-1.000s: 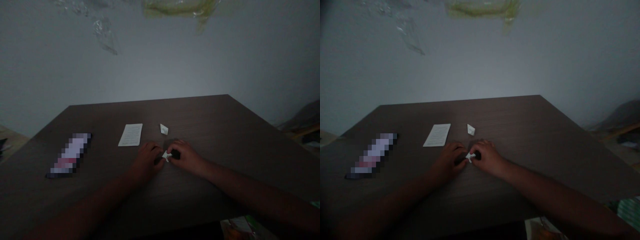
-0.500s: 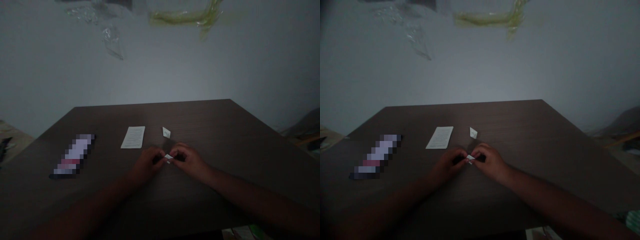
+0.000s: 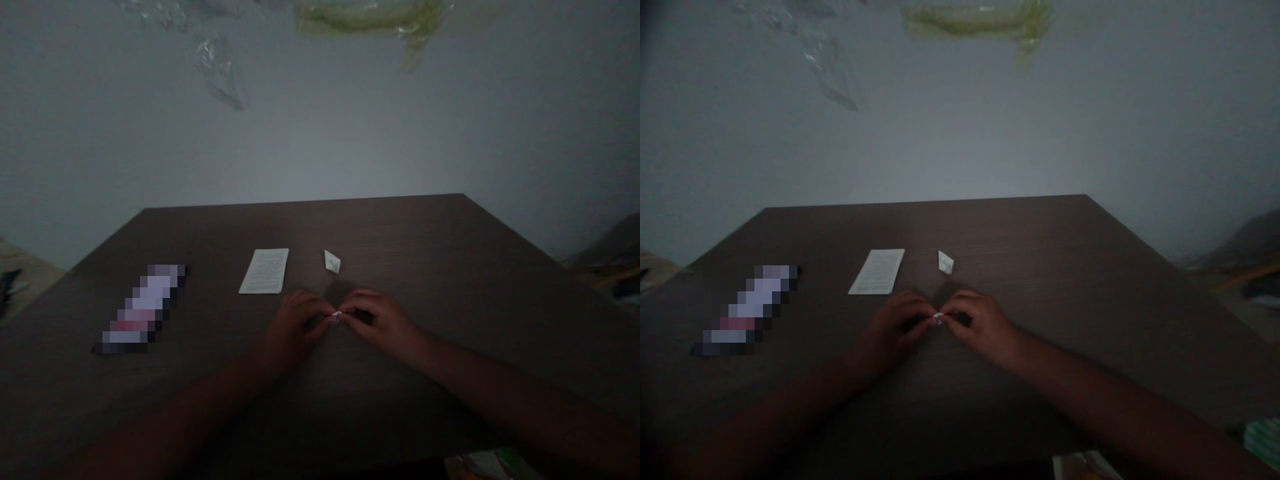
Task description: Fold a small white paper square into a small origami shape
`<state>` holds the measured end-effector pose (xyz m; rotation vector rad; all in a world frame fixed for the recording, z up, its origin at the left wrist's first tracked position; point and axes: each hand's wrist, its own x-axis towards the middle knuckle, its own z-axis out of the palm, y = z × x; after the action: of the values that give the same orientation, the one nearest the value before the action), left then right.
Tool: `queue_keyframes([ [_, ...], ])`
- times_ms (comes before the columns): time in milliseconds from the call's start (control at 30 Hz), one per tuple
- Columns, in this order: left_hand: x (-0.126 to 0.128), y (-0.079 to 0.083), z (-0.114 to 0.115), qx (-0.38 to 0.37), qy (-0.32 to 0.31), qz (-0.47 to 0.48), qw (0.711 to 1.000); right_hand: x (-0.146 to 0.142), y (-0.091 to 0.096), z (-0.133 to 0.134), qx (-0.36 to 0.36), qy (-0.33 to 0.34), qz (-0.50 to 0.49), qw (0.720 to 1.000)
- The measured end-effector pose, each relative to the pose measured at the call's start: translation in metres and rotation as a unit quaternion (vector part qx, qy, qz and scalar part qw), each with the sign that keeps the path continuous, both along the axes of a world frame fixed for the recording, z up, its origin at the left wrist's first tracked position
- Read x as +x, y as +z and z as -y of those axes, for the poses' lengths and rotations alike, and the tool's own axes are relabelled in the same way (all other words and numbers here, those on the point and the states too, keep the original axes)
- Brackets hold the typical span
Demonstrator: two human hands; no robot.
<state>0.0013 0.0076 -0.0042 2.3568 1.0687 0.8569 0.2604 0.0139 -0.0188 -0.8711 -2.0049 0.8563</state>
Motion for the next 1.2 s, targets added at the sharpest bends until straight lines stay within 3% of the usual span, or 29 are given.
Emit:
queue_keyframes([
  [333,-0.001,0.003,0.000,-0.007,0.003,0.005,1.000,-0.002,0.001,0.002,-0.034,-0.013,-0.018,0.999],
  [700,-0.012,0.006,-0.007,0.004,0.059,0.027,0.998,0.004,-0.002,-0.005,-0.107,-0.102,-0.058,0.987],
  [867,-0.016,0.006,-0.007,-0.010,0.076,0.035,0.996,0.007,-0.007,-0.008,-0.118,-0.097,-0.046,0.987],
  [1200,-0.019,0.012,-0.003,-0.076,0.038,0.098,0.992,0.006,0.000,-0.007,-0.151,-0.060,-0.083,0.983],
])
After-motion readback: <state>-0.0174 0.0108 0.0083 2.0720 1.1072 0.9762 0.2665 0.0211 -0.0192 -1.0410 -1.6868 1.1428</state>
